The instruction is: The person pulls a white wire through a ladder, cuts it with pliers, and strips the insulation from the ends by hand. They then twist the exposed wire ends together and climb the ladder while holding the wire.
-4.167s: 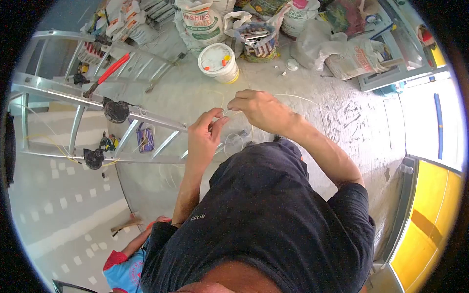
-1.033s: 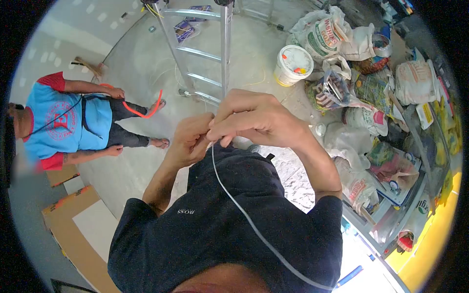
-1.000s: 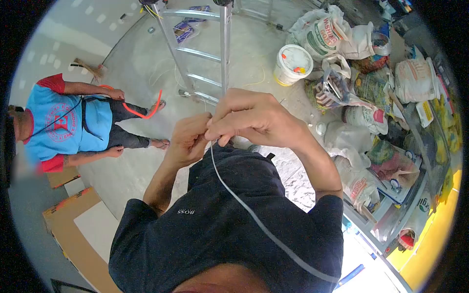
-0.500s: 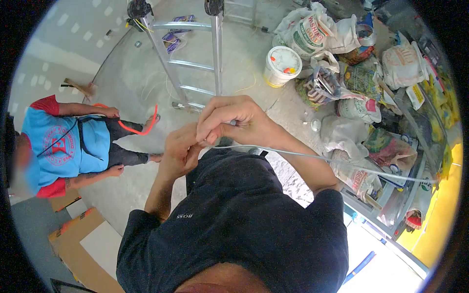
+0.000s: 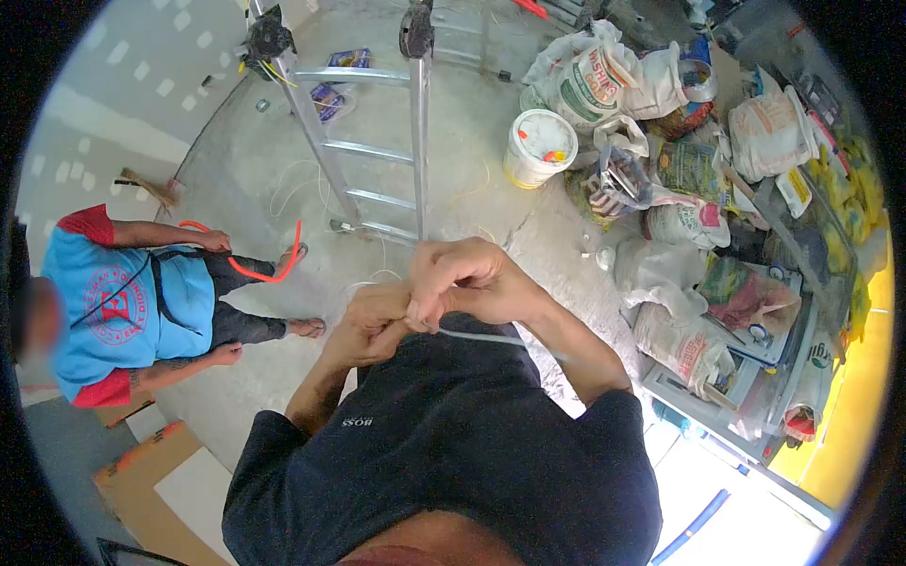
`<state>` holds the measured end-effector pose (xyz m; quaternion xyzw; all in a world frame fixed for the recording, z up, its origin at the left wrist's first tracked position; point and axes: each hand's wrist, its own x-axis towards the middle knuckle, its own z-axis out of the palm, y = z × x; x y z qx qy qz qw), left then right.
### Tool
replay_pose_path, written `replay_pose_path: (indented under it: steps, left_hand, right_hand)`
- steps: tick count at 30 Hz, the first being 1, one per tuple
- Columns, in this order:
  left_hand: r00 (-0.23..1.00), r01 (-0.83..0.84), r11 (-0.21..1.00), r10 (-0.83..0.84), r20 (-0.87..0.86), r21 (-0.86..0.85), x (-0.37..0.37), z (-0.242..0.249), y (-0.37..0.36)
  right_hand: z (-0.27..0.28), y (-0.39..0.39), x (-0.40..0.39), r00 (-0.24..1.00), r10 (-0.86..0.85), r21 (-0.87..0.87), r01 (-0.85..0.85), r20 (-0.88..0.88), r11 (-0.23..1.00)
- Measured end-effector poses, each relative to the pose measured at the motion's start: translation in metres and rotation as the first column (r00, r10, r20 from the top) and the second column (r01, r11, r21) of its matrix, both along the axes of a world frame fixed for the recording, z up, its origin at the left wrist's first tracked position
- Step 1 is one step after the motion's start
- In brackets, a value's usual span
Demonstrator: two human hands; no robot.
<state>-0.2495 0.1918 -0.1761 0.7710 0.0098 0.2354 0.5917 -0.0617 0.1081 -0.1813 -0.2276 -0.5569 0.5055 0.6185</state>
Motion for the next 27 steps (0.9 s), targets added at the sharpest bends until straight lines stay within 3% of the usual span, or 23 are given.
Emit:
replay_pose_path:
  steps: [2, 7, 10, 13, 17, 19, 21, 23, 27]
  left_hand:
    - [0.998, 0.066, 0.998, -0.065, -0.010, 0.016, 0.001, 0.000, 0.005]
    - [0.998, 0.058, 0.991, -0.059, 0.003, 0.120, 0.010, -0.001, 0.020]
    - [0.996, 0.078, 0.989, -0.082, 0.028, 0.127, 0.014, -0.010, 0.029]
    - [0.992, 0.104, 0.986, -0.112, 0.058, 0.128, 0.018, -0.010, 0.035]
    - [0.990, 0.131, 0.982, -0.137, 0.035, 0.135, 0.020, -0.016, 0.042]
    - [0.992, 0.104, 0.982, -0.114, 0.058, 0.158, 0.022, -0.016, 0.045]
    - [0.993, 0.075, 0.980, -0.090, 0.074, 0.183, 0.022, -0.014, 0.051]
    - [0.996, 0.064, 0.932, -0.080, 0.031, 0.357, 0.022, -0.012, 0.061]
    - [0.996, 0.008, 0.858, -0.051, 0.071, 0.514, 0.023, -0.017, 0.069]
  right_hand:
    - [0.004, 0.002, 0.003, 0.999, 0.006, 0.065, -0.009, 0.048, 0.998]
    - [0.020, -0.002, 0.005, 0.992, -0.010, -0.101, 0.023, 0.129, 0.995]
    - [0.025, 0.002, 0.007, 0.977, -0.048, -0.076, 0.065, 0.210, 0.995]
    - [0.030, 0.001, 0.005, 0.982, -0.047, -0.193, 0.083, 0.184, 0.978]
    - [0.029, 0.010, 0.011, 0.989, -0.012, -0.212, 0.043, 0.146, 0.976]
    - [0.037, 0.015, 0.016, 0.937, -0.040, -0.183, 0.110, 0.348, 0.977]
    - [0.038, 0.018, 0.020, 0.918, -0.044, -0.184, 0.126, 0.394, 0.975]
    - [0.039, 0.023, 0.023, 0.896, -0.053, -0.180, 0.146, 0.441, 0.973]
    - [0.050, 0.021, 0.019, 0.828, -0.116, -0.205, 0.268, 0.549, 0.941]
